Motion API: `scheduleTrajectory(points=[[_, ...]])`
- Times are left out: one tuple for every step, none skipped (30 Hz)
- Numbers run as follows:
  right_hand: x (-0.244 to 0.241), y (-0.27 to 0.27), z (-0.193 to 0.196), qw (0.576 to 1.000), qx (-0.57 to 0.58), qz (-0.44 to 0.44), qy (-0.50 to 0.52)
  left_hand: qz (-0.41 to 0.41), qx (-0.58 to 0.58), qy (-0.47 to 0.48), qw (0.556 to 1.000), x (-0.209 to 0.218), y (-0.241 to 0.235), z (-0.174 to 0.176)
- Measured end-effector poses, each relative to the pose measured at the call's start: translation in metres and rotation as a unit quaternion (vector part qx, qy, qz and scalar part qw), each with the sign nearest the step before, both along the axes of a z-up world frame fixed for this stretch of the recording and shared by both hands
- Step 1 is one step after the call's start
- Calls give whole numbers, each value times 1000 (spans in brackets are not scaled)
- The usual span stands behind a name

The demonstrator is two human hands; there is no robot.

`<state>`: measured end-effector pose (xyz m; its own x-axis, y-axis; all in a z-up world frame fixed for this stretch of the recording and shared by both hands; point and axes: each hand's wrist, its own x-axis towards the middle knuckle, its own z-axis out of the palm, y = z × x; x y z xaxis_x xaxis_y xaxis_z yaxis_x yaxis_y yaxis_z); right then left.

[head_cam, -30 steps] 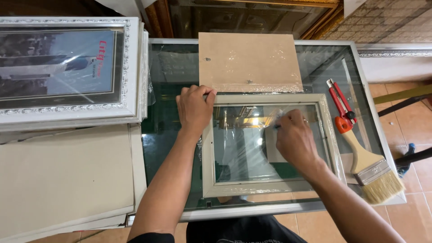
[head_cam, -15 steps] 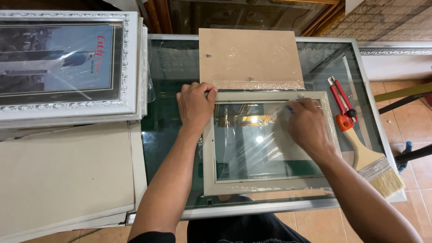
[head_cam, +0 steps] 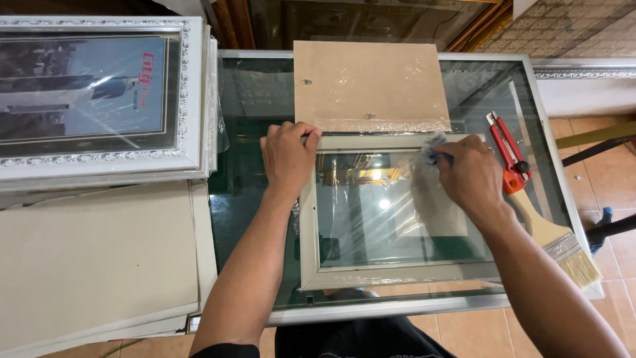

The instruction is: Cleaning the glass within a picture frame using a brush and a cloth.

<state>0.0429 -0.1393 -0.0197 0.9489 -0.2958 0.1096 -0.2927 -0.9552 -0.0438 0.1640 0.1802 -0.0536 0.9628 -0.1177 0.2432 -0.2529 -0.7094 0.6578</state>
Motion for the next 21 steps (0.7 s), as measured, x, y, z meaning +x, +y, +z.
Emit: scheduleTrajectory(points=[[-1, 2, -5, 1000, 0, -1, -1, -1, 0, -1, 1000, 0, -1, 0], [0, 5, -11, 999, -28, 13, -22, 1, 2, -4, 1000, 0, -1, -1], [0, 7, -17, 997, -55, 27, -43, 2, 3, -8, 1000, -1, 0, -2], [3, 35, -9, 997, -56, 28, -43, 3, 2, -9, 1000, -1, -1, -4], [5, 62, -2, 994, -49, 81, -62, 5, 0, -17, 1000, 0, -2, -6], [7, 90, 4, 987, -40, 135, -81, 8, -1, -26, 1000, -1, -1, -8], [14, 119, 2, 986, -40, 136, -82, 10, -1, -27, 1000, 1, 0, -10], [20, 147, 0, 975, -19, 194, -103, 8, 2, -27, 1000, 2, 0, -11], [25, 174, -2, 960, 2, 252, -123, 6, 4, -28, 1000, 4, 0, -12], [29, 183, -6, 960, 1, 253, -124, 7, 3, -29, 1000, 4, 0, -11], [32, 192, -11, 944, -5, 288, -161, 5, 5, -26, 1000, 4, 0, -10], [34, 201, -16, 926, -9, 321, -196, 2, 7, -22, 1000, 4, 1, -10], [29, 194, -7, 926, -9, 322, -196, 3, 7, -21, 1000, 2, 2, -10], [24, 187, 3, 932, 3, 312, -184, 5, 7, -24, 1000, 2, 2, -9], [19, 179, 13, 938, 15, 302, -172, 6, 7, -26, 1000, 3, 2, -9], [11, 151, 3, 939, 15, 300, -170, 5, 7, -24, 1000, 2, 1, -9], [2, 123, -6, 953, -6, 254, -163, 5, 4, -19, 1000, 1, 1, -8], [-4, 96, -14, 965, -28, 208, -158, 8, 2, -18, 1000, 3, 2, -7], [-11, 68, -19, 965, -28, 209, -159, 8, 2, -19, 1000, 3, 1, -6], [-19, 40, -24, 977, -23, 155, -144, 9, 1, -12, 1000, 2, 1, -5], [-27, 12, -30, 986, -18, 100, -128, 9, 0, -4, 1000, 1, 0, -5]])
